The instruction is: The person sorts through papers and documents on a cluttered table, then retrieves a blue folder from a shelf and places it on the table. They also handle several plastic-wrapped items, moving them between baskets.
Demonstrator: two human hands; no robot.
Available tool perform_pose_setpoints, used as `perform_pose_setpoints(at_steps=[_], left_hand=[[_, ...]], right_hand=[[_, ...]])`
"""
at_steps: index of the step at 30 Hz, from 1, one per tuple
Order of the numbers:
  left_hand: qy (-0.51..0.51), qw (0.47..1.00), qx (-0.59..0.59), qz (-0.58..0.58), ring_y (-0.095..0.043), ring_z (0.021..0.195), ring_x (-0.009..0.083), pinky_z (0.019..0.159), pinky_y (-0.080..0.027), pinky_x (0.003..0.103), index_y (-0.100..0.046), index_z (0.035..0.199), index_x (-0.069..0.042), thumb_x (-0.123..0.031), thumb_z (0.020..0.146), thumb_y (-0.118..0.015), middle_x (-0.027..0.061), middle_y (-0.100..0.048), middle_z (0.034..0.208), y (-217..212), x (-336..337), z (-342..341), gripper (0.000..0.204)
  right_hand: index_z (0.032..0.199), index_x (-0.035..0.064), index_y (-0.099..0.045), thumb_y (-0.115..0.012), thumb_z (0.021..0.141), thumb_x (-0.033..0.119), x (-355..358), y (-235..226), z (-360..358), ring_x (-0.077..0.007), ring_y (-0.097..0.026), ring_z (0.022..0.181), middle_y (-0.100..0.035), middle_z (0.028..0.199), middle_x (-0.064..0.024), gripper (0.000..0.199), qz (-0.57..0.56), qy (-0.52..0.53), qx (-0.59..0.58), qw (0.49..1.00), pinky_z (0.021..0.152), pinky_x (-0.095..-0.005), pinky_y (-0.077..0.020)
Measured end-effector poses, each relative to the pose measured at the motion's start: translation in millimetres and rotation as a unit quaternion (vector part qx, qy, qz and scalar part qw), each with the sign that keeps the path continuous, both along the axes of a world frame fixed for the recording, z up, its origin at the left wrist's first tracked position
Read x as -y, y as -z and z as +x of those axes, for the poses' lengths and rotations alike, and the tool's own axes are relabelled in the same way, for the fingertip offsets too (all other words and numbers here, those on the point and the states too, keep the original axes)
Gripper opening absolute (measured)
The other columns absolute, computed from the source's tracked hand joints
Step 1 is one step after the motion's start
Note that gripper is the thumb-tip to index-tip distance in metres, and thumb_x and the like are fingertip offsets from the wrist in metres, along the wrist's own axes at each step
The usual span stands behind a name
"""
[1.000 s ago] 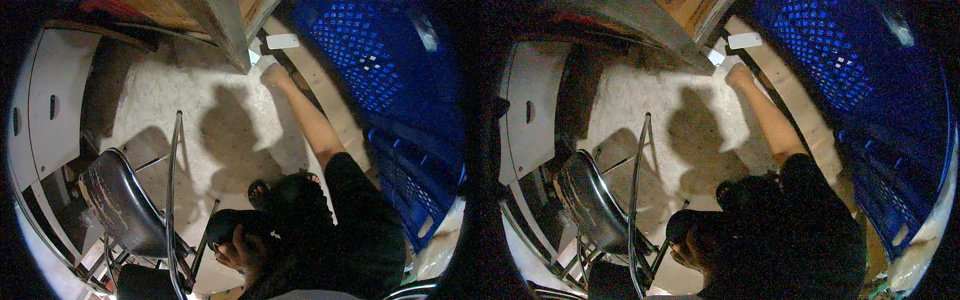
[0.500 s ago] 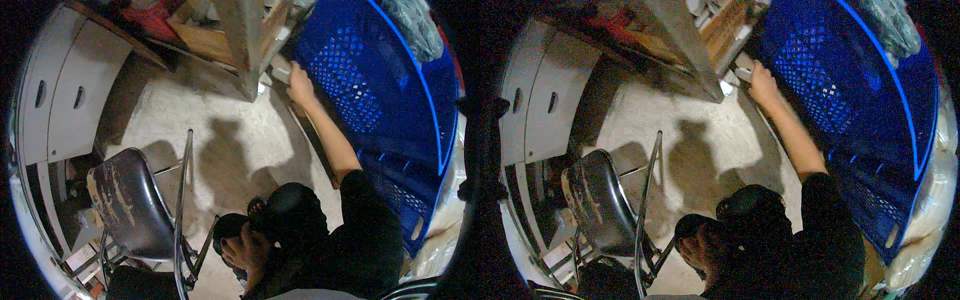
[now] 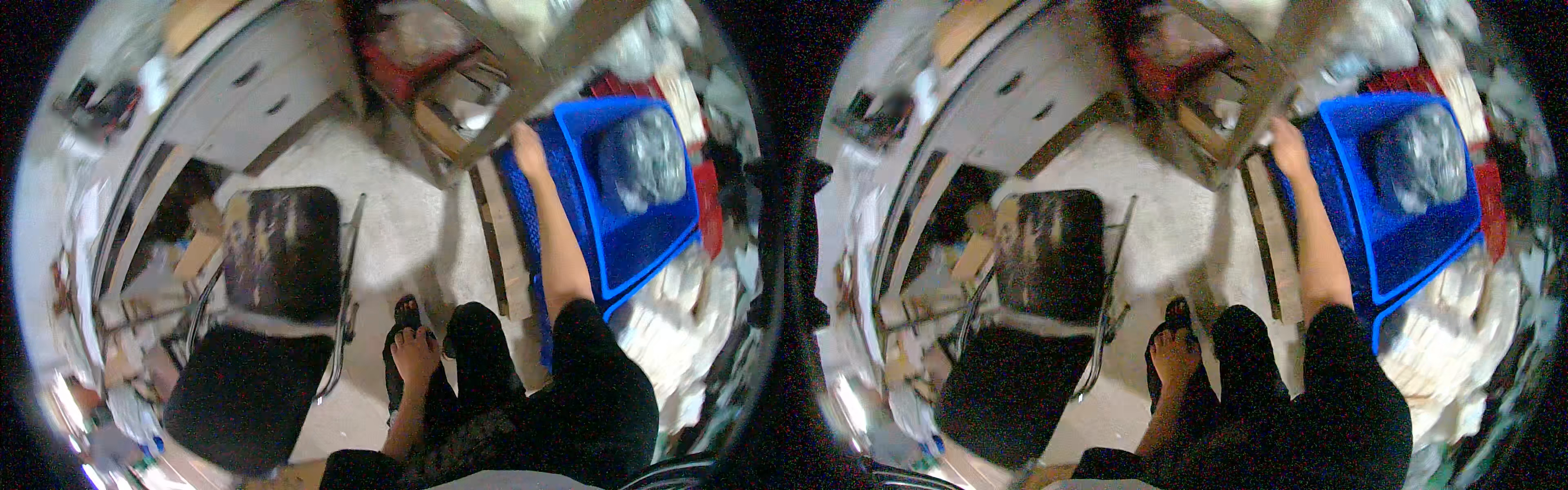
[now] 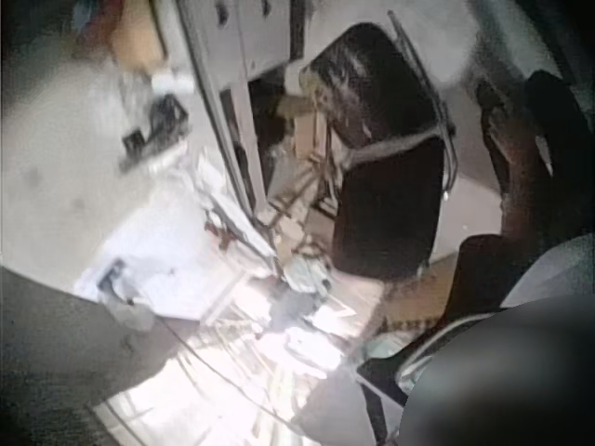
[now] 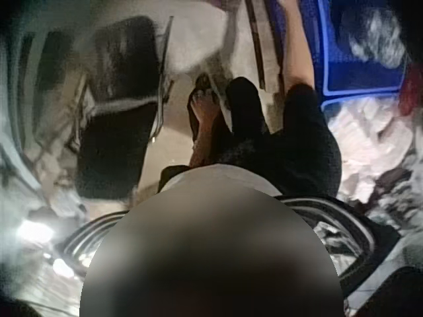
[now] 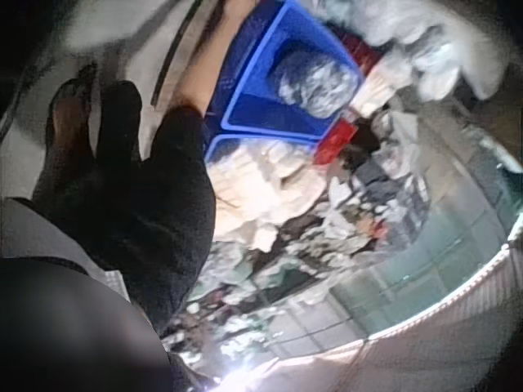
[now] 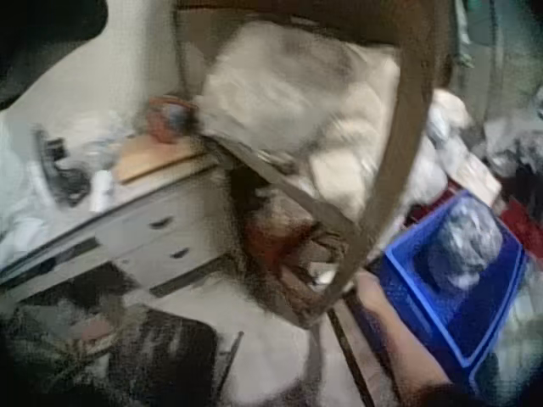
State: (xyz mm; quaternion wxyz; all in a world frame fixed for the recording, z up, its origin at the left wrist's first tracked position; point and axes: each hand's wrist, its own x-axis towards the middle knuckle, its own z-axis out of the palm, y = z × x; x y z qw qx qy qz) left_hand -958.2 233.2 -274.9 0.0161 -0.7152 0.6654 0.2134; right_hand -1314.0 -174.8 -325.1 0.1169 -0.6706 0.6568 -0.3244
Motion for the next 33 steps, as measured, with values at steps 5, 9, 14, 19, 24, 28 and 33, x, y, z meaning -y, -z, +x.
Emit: perform_pose_setpoints(at_steps=[5, 9, 14, 19, 24, 28, 33], left_hand=[[-0.381, 0.808, -0.449, 0.014, -0.063, 0.082, 0.0259, 0.073, -0.052, 0.038, -0.071, 0.107, -0.016, -0.027, 0.093, -0.068, 0.0099, -0.069, 0.097, -24, -107, 69, 0.017], [-0.679, 0.558, -0.446, 0.167, -0.052, 0.06, 0.0117, 0.046, -0.04, 0.029, -0.069, 0.118, -0.016, -0.033, 0.102, -0.056, 0.009, -0.07, 0.092, -80, -250, 147, 0.027], [-0.767, 0.555, -0.319, 0.039, -0.049, 0.051, 0.0133, 0.044, -0.04, 0.03, -0.069, 0.119, -0.013, -0.028, 0.1, -0.057, 0.0102, -0.072, 0.088, -146, -379, 201, 0.026], [-0.816, 0.372, -0.435, 0.076, -0.048, 0.05, 0.016, 0.045, -0.042, 0.034, -0.061, 0.132, -0.011, -0.032, 0.098, -0.059, 0.0148, -0.071, 0.104, -178, -463, 225, 0.04], [-0.701, 0.523, -0.476, 0.089, -0.051, 0.05, 0.0164, 0.047, -0.045, 0.032, -0.06, 0.133, -0.007, -0.027, 0.099, -0.053, 0.0192, -0.073, 0.103, -170, -512, 282, 0.041], [-0.792, 0.426, -0.438, -0.005, -0.054, 0.049, 0.0172, 0.046, -0.047, 0.03, -0.062, 0.132, -0.005, -0.019, 0.097, -0.046, 0.0219, -0.074, 0.104, -171, -528, 342, 0.04], [-0.81, 0.4, -0.422, -0.074, -0.062, 0.055, 0.0188, 0.052, -0.051, 0.031, -0.063, 0.129, -0.004, -0.015, 0.096, -0.045, 0.0212, -0.074, 0.101, -191, -522, 415, 0.039]], right_hand=[[0.135, -0.0001, -0.061, -0.037, 0.107, 0.028, -191, -18, -46, -0.0448, -0.064, 0.115, -0.063, 0.127, -0.0327, 0.046, 0.381, -0.113, -0.102, 0.912, 0.102, -0.0511, -0.0496], [0.122, 0.0072, -0.066, -0.047, 0.102, 0.023, -390, -50, -30, -0.0321, -0.068, 0.105, -0.073, 0.112, -0.0158, 0.031, 0.596, -0.372, -0.052, 0.709, 0.087, -0.0469, -0.0545], [0.115, 0.0077, -0.069, -0.05, 0.1, 0.023, -476, -88, 43, -0.0276, -0.067, 0.095, -0.071, 0.102, -0.0114, 0.029, 0.668, -0.215, -0.037, 0.711, 0.081, -0.0452, -0.0544], [0.109, 0.0083, -0.072, -0.053, 0.099, 0.022, -375, -112, 165, -0.0231, -0.066, 0.086, -0.07, 0.093, -0.0071, 0.026, 0.462, -0.291, -0.077, 0.834, 0.075, -0.0434, -0.0543], [0.103, 0.0127, -0.07, -0.051, 0.1, 0.022, -268, -186, 377, -0.0178, -0.06, 0.079, -0.065, 0.091, -0.0026, 0.022, 0.352, -0.097, 0.113, 0.924, 0.066, -0.0345, -0.0511], [0.12, 0.0132, -0.065, -0.059, 0.103, 0.034, -280, -269, 561, -0.0167, -0.059, 0.084, -0.063, 0.106, -0.0013, 0.028, 0.428, -0.246, 0.18, 0.851, 0.069, -0.0338, -0.0502], [0.132, -0.0043, -0.057, -0.046, 0.106, 0.037, -361, -330, 706, -0.0452, -0.059, 0.124, -0.064, 0.129, -0.0291, 0.05, 0.41, -0.4, 0.033, 0.819, 0.104, -0.0449, -0.046]])
